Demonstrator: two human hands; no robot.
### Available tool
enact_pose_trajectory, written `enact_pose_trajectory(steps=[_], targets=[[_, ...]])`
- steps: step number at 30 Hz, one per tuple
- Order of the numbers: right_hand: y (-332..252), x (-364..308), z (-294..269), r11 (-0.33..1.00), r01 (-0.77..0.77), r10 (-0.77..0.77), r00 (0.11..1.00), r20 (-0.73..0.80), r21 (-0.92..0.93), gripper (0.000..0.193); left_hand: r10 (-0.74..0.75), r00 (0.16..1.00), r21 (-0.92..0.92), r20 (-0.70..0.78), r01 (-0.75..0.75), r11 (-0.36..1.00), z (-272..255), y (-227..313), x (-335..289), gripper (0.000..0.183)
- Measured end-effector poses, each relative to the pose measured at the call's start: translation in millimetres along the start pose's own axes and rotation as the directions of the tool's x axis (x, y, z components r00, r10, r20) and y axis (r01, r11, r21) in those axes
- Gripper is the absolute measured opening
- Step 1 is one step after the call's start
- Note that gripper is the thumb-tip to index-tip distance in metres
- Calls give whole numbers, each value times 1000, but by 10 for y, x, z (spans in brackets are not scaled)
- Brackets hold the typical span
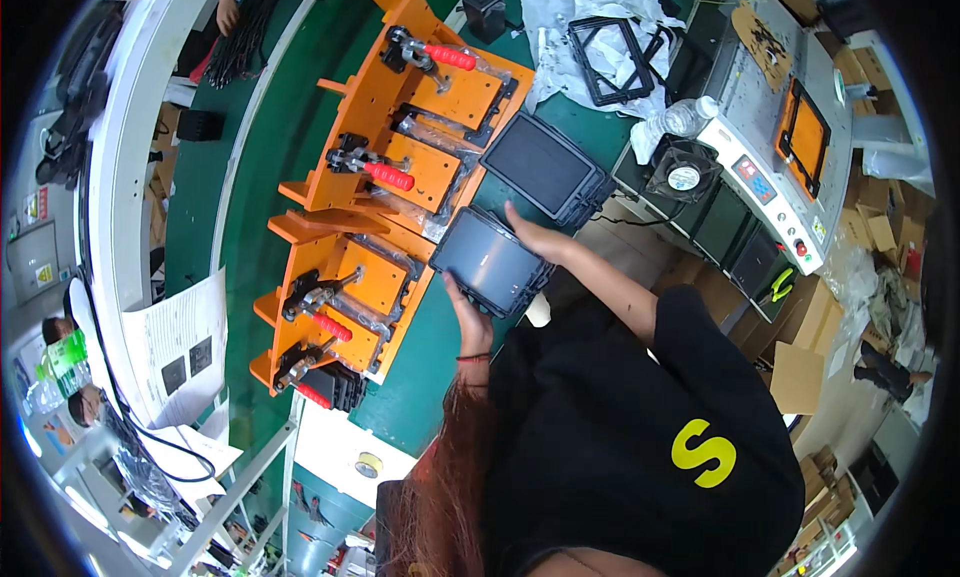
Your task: The person assembles black electronic devices by placing them into orange clamping fixtures on a workbench. They then retrieve black plastic frames from a cardboard box and attach them to the devices. The person repeatedly handles the devices, moving them between the workbench and the box.
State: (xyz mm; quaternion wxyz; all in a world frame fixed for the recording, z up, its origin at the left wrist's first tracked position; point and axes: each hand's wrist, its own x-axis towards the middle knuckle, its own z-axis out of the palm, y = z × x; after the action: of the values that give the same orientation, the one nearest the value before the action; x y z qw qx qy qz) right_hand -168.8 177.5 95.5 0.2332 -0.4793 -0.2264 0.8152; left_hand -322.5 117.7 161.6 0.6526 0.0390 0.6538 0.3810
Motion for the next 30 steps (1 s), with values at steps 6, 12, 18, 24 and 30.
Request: enact_pose_trajectory(steps=[6,12,18,24,30], targets=[[202,357,-201,964,-267,266,960,-89,-2,91,36,986,161,165,-63,985,-83,-84,330,69],[201,374,-197,934,-333,329,943,-51,-132,93,-39,988,137,147,19,990,-204,-18,349,58],[129,171,-92,915,-365,373,927,21,-171,99,-17,950,90,311,-12,996,-358,-5,332,55],[574,209,179,828,-39,-94,974,-207,-559,90,-100,967,120,236,73,990,-741,1,427,48],[558,89,278,978,166,-167,986,5,-125,84,1,941,-205,338,73,976,-1183,-500,734,44]])
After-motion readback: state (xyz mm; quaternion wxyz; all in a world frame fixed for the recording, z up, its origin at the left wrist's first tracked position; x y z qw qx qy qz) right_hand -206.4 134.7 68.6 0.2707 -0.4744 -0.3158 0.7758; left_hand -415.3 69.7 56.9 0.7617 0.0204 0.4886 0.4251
